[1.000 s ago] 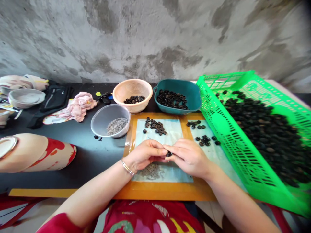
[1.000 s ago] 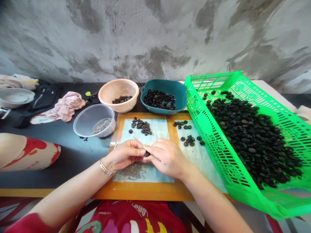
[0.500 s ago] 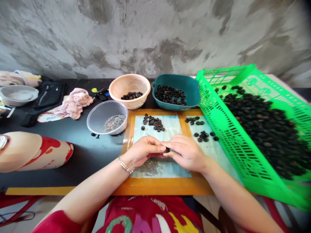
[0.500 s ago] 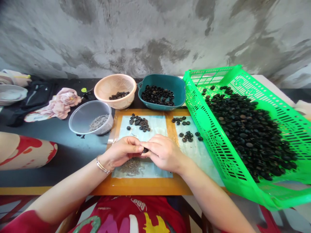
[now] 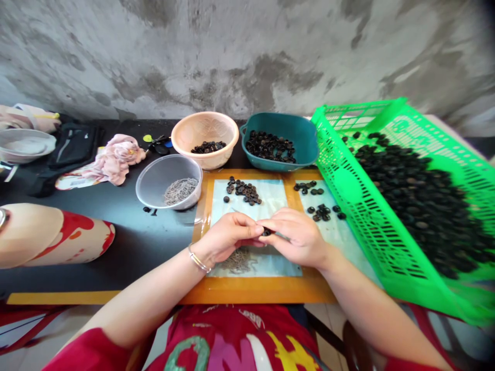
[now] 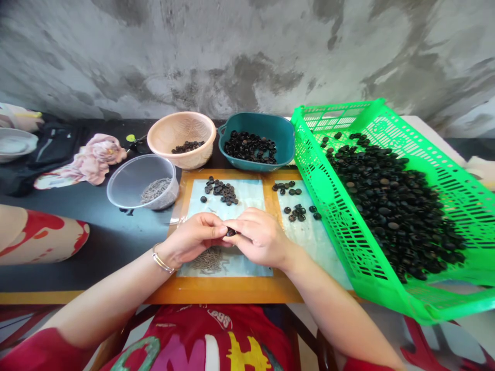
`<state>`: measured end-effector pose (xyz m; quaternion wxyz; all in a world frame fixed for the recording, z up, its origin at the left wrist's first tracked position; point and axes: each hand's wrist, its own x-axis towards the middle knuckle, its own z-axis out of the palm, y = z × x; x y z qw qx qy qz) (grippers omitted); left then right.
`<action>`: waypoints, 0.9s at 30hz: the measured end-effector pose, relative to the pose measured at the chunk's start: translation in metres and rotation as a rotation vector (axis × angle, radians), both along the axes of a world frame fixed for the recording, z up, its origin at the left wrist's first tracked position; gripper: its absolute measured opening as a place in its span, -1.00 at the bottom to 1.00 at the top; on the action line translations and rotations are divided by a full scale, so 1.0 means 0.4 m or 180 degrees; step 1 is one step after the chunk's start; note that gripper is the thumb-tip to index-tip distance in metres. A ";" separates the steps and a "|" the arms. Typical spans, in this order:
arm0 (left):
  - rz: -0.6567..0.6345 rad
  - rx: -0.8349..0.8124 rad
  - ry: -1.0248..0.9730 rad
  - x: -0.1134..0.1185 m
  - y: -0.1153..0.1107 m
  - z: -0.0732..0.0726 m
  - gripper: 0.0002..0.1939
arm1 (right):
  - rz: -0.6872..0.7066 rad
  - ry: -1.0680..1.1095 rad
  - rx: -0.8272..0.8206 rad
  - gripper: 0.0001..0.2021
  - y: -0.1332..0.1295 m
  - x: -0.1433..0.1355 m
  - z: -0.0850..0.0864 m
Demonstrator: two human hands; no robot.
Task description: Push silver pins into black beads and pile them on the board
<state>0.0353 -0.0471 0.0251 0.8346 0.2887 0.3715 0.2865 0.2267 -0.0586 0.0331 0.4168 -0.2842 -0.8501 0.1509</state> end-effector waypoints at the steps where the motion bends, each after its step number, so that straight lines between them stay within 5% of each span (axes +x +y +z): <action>1: -0.0044 -0.0082 -0.0084 0.000 -0.001 0.000 -0.67 | 0.0015 0.0026 -0.0027 -0.83 0.001 0.000 0.000; 7: -0.0228 -0.0187 -0.0377 0.001 -0.002 -0.007 -0.67 | 0.0353 0.0129 -0.0297 -0.83 0.007 0.006 0.000; 18: -0.0257 -0.0203 -0.0352 -0.001 -0.003 -0.010 -0.67 | 0.0295 -0.0113 -0.0094 -0.85 -0.002 0.005 0.014; 27: -0.0069 0.0902 0.0121 -0.002 -0.007 0.009 -0.50 | 0.0124 -0.0012 -0.0054 -0.83 0.007 0.020 0.004</action>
